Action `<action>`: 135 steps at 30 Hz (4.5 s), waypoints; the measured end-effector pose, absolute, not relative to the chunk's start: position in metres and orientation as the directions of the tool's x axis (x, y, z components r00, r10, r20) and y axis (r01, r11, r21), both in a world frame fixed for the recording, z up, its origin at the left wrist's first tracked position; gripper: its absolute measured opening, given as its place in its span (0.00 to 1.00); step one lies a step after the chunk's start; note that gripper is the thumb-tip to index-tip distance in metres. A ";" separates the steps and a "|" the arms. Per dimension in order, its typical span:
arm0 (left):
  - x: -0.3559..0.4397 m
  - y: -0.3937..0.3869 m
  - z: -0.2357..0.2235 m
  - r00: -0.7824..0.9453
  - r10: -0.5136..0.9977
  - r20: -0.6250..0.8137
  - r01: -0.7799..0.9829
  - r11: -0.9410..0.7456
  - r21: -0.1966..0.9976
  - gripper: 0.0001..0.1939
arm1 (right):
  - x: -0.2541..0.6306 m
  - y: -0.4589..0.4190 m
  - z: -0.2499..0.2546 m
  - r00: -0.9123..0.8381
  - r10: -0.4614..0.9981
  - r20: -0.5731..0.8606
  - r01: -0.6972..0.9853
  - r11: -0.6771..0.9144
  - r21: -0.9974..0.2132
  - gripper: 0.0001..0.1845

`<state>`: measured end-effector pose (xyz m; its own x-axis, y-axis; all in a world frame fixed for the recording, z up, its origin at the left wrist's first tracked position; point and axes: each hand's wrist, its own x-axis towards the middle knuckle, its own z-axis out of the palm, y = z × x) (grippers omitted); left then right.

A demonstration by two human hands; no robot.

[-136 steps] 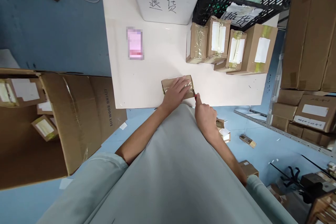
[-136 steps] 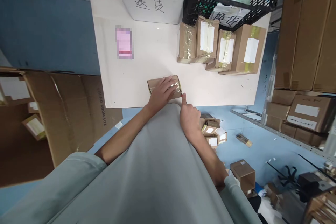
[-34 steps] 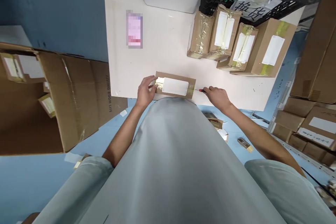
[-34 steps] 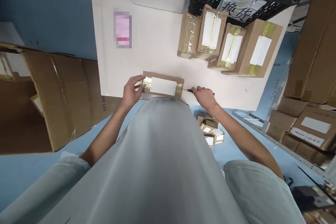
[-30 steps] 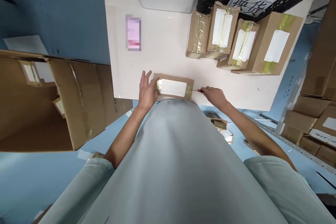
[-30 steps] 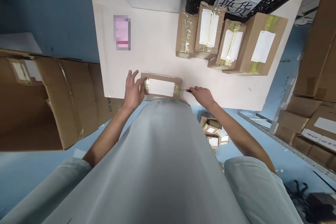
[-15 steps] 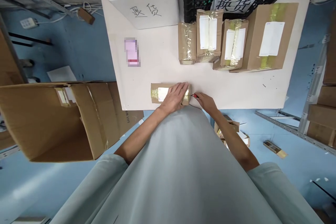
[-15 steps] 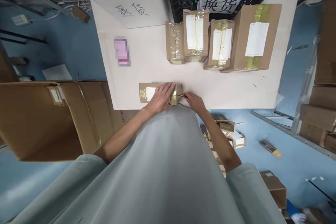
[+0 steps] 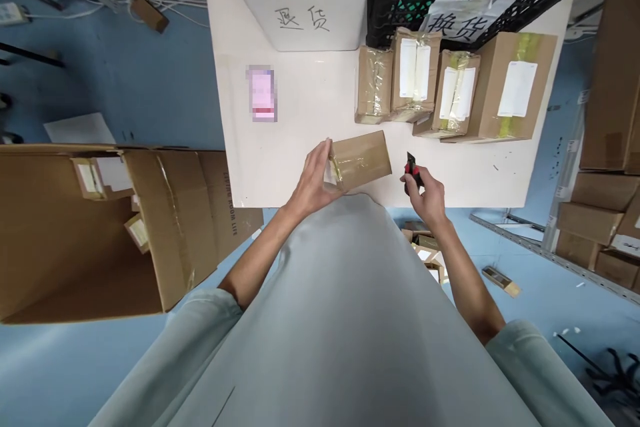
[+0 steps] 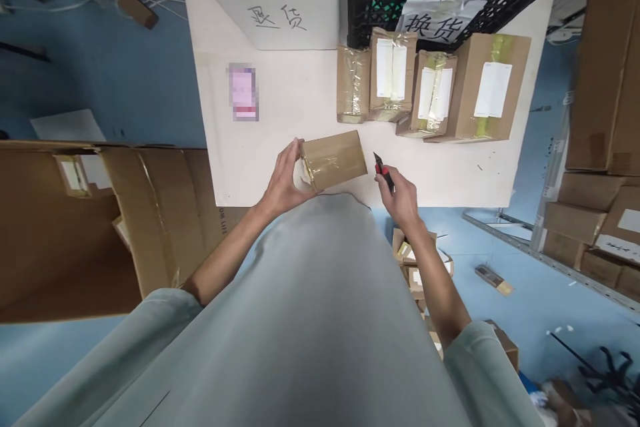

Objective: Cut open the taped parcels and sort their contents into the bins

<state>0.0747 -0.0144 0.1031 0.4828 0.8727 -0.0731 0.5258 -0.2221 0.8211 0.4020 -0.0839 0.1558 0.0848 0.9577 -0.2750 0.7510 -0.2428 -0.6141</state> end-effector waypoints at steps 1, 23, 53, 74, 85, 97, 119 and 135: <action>0.070 -0.017 0.098 0.478 0.875 -0.077 0.510 -0.204 0.836 0.68 | 0.392 -0.083 0.162 0.076 0.958 -0.278 0.752 -0.238 -0.614 0.30; 0.025 0.057 0.089 0.386 0.864 -0.322 0.333 0.195 0.923 0.10 | 0.200 -0.090 0.183 0.126 0.843 -0.523 0.798 -0.400 -0.452 0.32; 0.033 0.039 0.103 0.270 0.900 -0.342 0.445 0.199 0.873 0.07 | 0.155 -0.090 0.245 0.229 0.637 -0.736 0.958 -0.281 0.055 0.33; 0.134 0.000 0.086 0.571 0.815 0.103 0.425 -0.401 0.812 0.18 | 0.281 -0.079 0.212 0.270 0.801 -0.534 0.911 -0.393 -0.129 0.35; 0.133 -0.004 0.083 0.535 0.841 0.081 0.440 -0.359 0.823 0.18 | 0.263 -0.064 0.207 0.266 0.778 -0.570 0.954 -0.296 0.041 0.42; 0.142 -0.020 0.077 0.520 0.849 0.098 0.445 -0.367 0.817 0.16 | 0.257 -0.070 0.218 0.287 0.750 -0.597 0.958 -0.218 0.186 0.48; 0.105 -0.030 0.076 0.498 0.864 0.074 0.553 -0.382 0.740 0.20 | 0.337 -0.087 0.156 0.354 0.814 -0.460 0.920 -0.391 0.017 0.35; -0.003 -0.105 0.090 -0.114 0.991 0.075 0.771 0.041 0.635 0.33 | 0.333 -0.036 0.007 0.029 0.872 -0.489 0.373 -0.463 -0.804 0.34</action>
